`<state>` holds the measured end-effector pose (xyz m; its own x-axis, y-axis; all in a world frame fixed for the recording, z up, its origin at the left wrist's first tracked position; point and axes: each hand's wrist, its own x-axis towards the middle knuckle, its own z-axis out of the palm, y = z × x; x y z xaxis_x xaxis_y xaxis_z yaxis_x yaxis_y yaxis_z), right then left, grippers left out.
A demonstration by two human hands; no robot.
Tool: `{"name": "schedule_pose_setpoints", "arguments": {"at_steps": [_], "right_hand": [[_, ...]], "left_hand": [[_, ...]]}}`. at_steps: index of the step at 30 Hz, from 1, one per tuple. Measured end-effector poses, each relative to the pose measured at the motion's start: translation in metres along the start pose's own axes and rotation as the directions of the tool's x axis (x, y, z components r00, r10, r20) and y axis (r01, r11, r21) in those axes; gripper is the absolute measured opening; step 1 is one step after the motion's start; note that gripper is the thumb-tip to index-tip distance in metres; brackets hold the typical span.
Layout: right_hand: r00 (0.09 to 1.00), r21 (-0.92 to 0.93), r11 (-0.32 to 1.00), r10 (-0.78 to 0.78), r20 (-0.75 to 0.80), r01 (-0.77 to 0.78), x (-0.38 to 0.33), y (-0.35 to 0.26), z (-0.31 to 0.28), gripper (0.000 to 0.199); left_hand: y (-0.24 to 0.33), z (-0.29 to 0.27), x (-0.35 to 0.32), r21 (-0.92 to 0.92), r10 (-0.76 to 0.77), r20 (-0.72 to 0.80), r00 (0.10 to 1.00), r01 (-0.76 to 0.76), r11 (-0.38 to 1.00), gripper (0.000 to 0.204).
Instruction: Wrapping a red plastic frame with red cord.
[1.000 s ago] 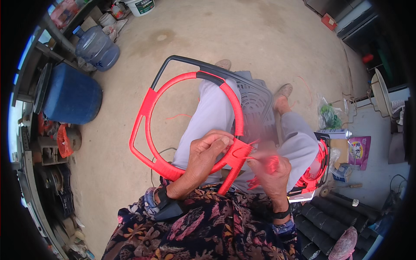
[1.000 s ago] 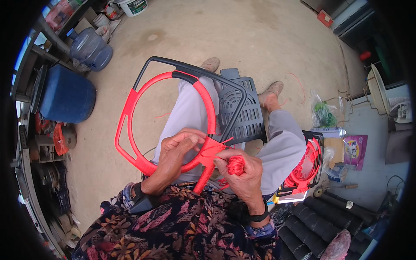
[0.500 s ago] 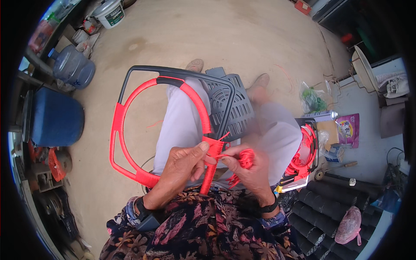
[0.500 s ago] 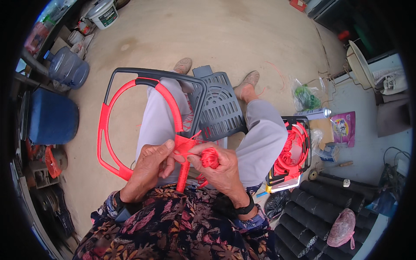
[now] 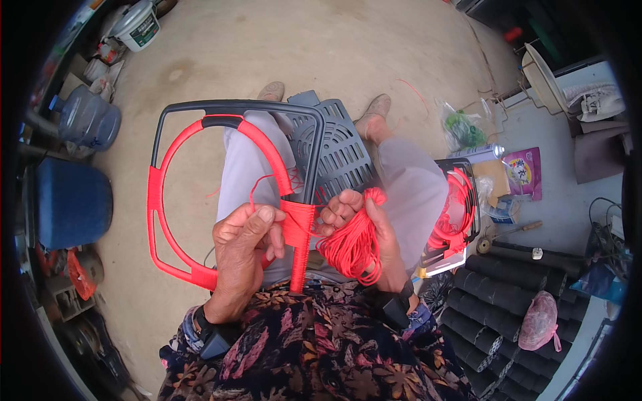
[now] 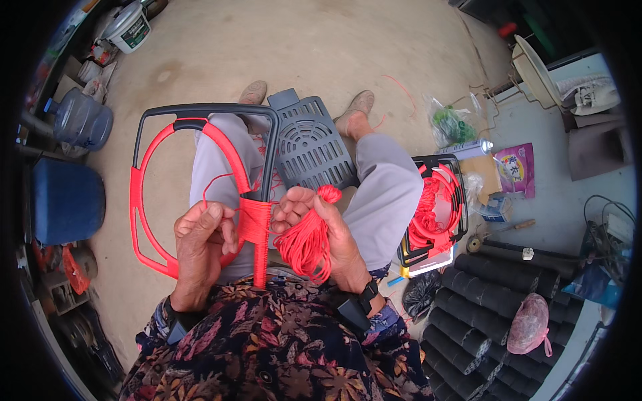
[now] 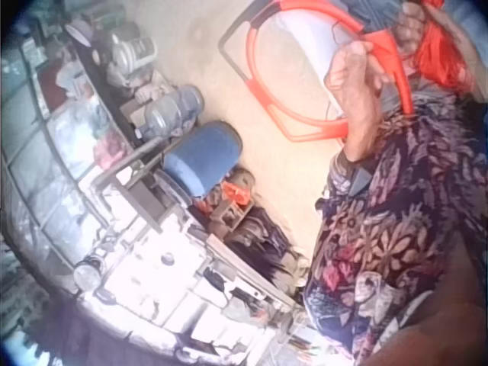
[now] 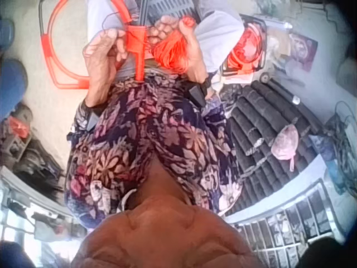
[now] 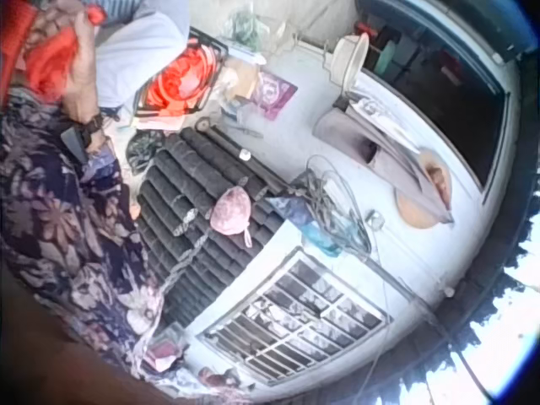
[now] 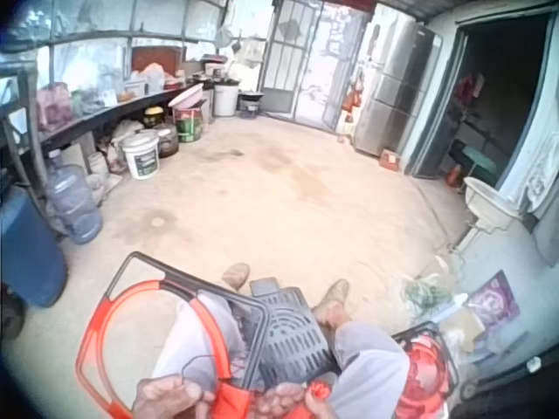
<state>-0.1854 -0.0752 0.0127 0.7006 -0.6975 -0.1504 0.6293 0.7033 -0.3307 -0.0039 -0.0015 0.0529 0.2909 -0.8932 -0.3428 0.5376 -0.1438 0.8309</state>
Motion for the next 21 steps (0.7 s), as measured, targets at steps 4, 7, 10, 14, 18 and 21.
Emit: {"name": "schedule_pose_setpoints", "arguments": {"at_steps": [4,7,10,14,18,21], "right_hand": [[0.995,0.135,0.989,-0.053,-0.084,0.064,0.000,0.001,0.005,0.036],[0.994,0.240,0.971,-0.041,0.103,0.015,0.001,-0.004,-0.013,0.029],[0.998,0.273,0.962,0.001,0.061,-0.018,-0.006,-0.022,-0.018,0.025],[0.975,-0.027,0.993,-0.115,-0.189,0.112,-0.014,-0.035,-0.002,0.019],[0.952,-0.270,0.956,-0.184,-0.243,0.116,-0.019,-0.040,-0.005,0.014],[0.941,-0.316,0.943,-0.198,-0.275,0.106,-0.019,-0.041,-0.008,0.013]], "left_hand": [[0.009,-0.003,0.003,-0.059,0.081,-0.024,0.996,-0.083,0.995,0.027],[0.016,-0.010,0.008,-0.090,0.126,-0.035,0.991,-0.129,0.988,0.028],[0.022,-0.018,0.011,-0.103,0.140,-0.084,0.987,-0.148,0.984,0.029],[0.016,-0.024,0.008,0.001,0.062,-0.095,0.994,-0.062,0.998,0.028],[0.002,-0.023,0.014,0.047,0.044,-0.112,0.993,-0.039,0.998,0.028],[-0.002,-0.025,0.016,0.003,0.059,-0.134,0.989,-0.059,0.998,0.027]]}}
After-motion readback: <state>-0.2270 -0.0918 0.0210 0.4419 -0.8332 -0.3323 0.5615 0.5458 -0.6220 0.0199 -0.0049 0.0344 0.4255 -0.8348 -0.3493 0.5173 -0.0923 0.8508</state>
